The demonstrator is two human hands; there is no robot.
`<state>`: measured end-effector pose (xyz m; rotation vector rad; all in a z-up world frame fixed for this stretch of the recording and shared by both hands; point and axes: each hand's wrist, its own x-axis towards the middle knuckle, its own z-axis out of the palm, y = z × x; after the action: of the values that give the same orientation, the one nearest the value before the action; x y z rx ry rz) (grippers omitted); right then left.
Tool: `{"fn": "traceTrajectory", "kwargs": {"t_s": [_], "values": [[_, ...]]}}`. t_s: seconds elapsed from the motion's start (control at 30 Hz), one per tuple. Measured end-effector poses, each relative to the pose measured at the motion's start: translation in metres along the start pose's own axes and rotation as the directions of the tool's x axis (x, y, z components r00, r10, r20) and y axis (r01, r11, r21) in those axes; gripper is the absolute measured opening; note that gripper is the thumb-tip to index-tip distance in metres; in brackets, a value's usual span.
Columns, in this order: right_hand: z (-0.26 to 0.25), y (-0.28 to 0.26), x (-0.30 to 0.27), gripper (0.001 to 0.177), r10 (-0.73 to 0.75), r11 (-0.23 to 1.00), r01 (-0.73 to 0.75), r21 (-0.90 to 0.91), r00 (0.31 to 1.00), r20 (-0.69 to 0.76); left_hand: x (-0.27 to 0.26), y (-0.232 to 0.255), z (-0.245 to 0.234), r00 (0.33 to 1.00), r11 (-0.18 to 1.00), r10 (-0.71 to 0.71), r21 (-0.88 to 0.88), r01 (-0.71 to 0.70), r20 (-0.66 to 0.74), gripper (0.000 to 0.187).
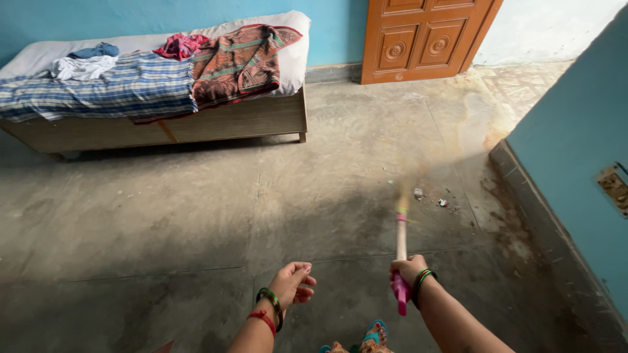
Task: The person sweeps small pieces of debris on a concrete floor using a handheld broom, moving around a bed and toward a wooden door.
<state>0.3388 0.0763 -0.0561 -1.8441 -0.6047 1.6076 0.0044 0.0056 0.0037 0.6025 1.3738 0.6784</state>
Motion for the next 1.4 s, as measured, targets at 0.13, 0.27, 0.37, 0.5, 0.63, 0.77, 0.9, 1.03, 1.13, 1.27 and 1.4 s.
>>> {"fn": "traceTrajectory", "kwargs": {"t_s": [0.13, 0.27, 0.37, 0.5, 0.63, 0.77, 0.9, 1.03, 1.13, 1.27, 1.4], "values": [[0.000, -0.005, -0.022, 0.010, 0.053, 0.999, -0.053, -0.008, 0.984, 0.170, -0.004, 0.010, 0.013, 1.000, 0.997, -0.001, 0.079, 0.000, 0.015, 0.037], [-0.002, 0.001, -0.032, 0.013, 0.187, 0.975, -0.204, 0.085, 0.966, 0.179, -0.007, 0.009, 0.017, 0.999, 0.997, 0.020, 0.069, -0.023, 0.034, 0.038], [-0.010, 0.016, -0.029, 0.017, 0.238, 0.954, -0.260, 0.151, 0.960, 0.149, -0.007, 0.002, 0.014, 0.999, 0.998, 0.022, 0.054, -0.023, 0.028, 0.038], [-0.020, 0.022, -0.031, 0.016, 0.260, 0.953, -0.259, 0.154, 0.965, 0.013, -0.016, -0.009, 0.012, 1.000, 1.000, 0.007, 0.030, -0.008, 0.025, 0.037], [-0.003, 0.000, -0.050, 0.015, 0.189, 0.979, -0.183, 0.094, 0.980, -0.064, -0.023, -0.008, 0.012, 0.999, 0.996, -0.045, 0.083, 0.045, 0.001, 0.035], [0.002, -0.009, -0.070, 0.017, 0.135, 0.991, -0.134, 0.015, 0.989, -0.059, -0.024, -0.007, 0.014, 0.999, 0.997, -0.030, 0.073, 0.029, 0.014, 0.034], [0.001, 0.004, -0.055, 0.018, 0.091, 0.993, -0.101, 0.053, 0.982, 0.168, -0.019, -0.004, 0.020, 0.999, 0.997, -0.021, 0.077, 0.019, 0.029, 0.036], [0.003, 0.018, -0.036, 0.020, 0.223, 0.908, -0.307, 0.286, 0.930, 0.291, -0.016, -0.002, 0.023, 0.998, 0.997, -0.018, 0.079, 0.013, 0.058, 0.037], [-0.006, 0.020, -0.024, 0.018, 0.271, 0.873, -0.354, 0.336, 0.924, 0.271, -0.012, -0.002, 0.021, 0.998, 0.998, 0.000, 0.066, -0.004, 0.068, 0.037], [-0.007, 0.024, -0.006, 0.013, 0.257, 0.889, -0.308, 0.340, 0.948, 0.187, -0.011, -0.001, 0.008, 1.000, 0.998, -0.009, 0.059, 0.008, 0.029, 0.036], [0.006, 0.012, 0.012, 0.015, 0.204, 0.876, -0.264, 0.403, 0.961, 0.188, -0.012, -0.002, -0.003, 1.000, 0.999, 0.009, 0.037, -0.009, 0.017, 0.036]]}}
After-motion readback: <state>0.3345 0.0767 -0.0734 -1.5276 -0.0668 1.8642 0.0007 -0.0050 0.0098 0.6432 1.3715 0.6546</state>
